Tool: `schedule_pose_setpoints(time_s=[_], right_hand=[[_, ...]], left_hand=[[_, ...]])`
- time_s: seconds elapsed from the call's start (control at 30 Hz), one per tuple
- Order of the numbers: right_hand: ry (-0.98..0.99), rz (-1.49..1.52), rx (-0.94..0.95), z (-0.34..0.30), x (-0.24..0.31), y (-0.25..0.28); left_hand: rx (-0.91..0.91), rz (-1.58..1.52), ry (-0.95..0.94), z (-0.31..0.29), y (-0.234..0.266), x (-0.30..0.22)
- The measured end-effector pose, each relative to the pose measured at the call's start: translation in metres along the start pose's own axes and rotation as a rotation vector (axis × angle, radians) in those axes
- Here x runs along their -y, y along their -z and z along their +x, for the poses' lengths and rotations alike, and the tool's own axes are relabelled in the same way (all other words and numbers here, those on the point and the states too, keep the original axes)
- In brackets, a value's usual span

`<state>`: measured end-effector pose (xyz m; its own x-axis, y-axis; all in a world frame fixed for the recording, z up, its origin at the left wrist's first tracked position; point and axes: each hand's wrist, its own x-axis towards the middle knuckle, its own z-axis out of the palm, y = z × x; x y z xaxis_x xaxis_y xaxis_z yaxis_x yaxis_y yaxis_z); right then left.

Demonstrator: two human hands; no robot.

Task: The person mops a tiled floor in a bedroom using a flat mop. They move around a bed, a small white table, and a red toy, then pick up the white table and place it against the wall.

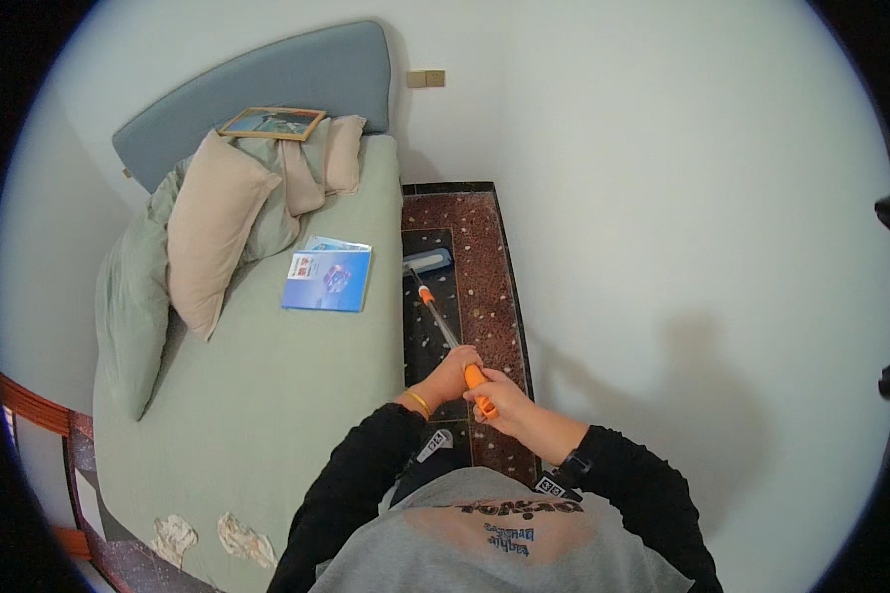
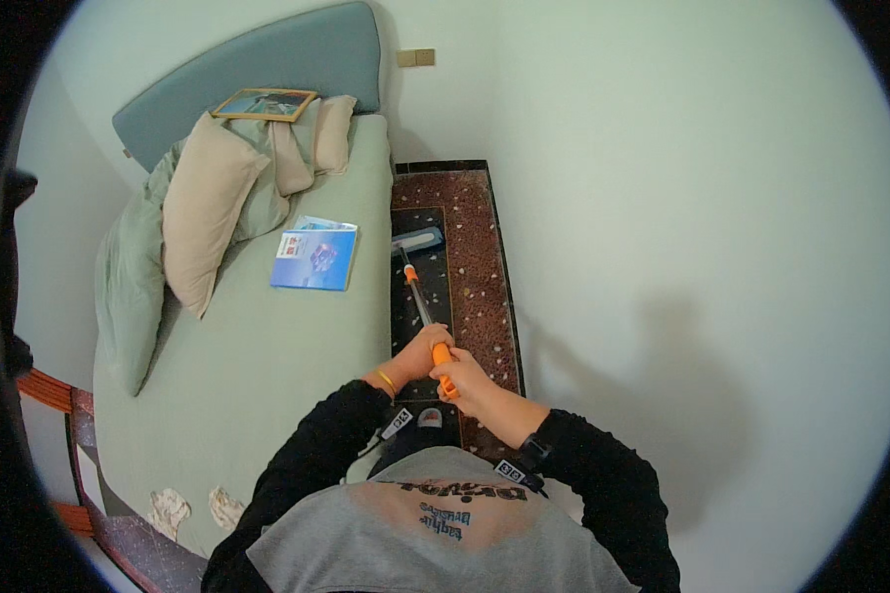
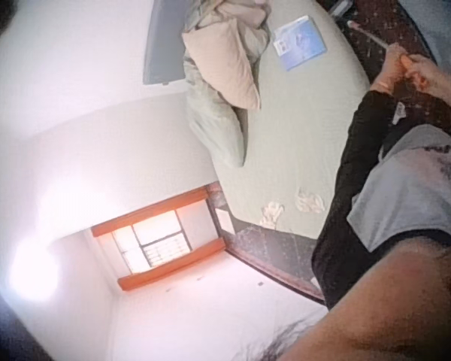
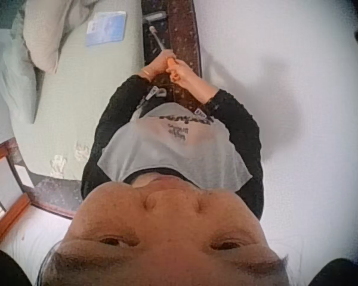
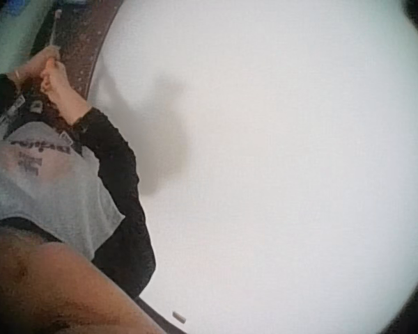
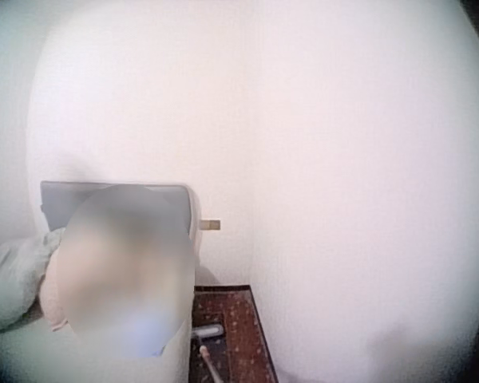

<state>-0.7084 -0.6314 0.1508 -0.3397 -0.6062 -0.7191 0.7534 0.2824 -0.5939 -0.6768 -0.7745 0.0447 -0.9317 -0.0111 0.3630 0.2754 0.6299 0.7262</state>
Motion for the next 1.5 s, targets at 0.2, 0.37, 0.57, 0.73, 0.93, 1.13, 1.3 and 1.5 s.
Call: schedule_pose_setpoints(time_s=[0.2,0.37,0.57,0.73,0.93,1.13,1.3,1.5], right_hand=[[0.038,0.113,0.064,0.062,0.099,0.014],[0.066,0.04,0.122,0.106,0.177,0.022],[0.473,-0.078,0.396,0.147,0.279,0.037],[0.542,-0.227,0.32,0.148,0.344,0.063],[0.512,-0.711,-0.015,0.117,0.369,0.064],[0.913,-0.631,-0.079,0.16,0.441,0.041],[0.961,-0.326,-0.129,0.194,0.502,0.014],[1.017,-0.362,-0.32,0.213,0.543,0.007]], left_hand=[[0.04,-0.052,-0.041,0.105,0.033,0.068],[-0.009,-0.117,0.026,0.175,0.057,0.126],[-0.069,-0.108,0.089,0.269,0.096,0.175],[0.154,-0.069,0.202,0.326,0.105,0.226],[0.215,-0.098,0.28,0.341,0.094,0.299],[-0.147,-0.068,0.274,0.368,0.094,0.37],[-0.337,-0.065,0.292,0.414,0.104,0.404],[-0.301,-0.164,0.257,0.475,0.105,0.419]])
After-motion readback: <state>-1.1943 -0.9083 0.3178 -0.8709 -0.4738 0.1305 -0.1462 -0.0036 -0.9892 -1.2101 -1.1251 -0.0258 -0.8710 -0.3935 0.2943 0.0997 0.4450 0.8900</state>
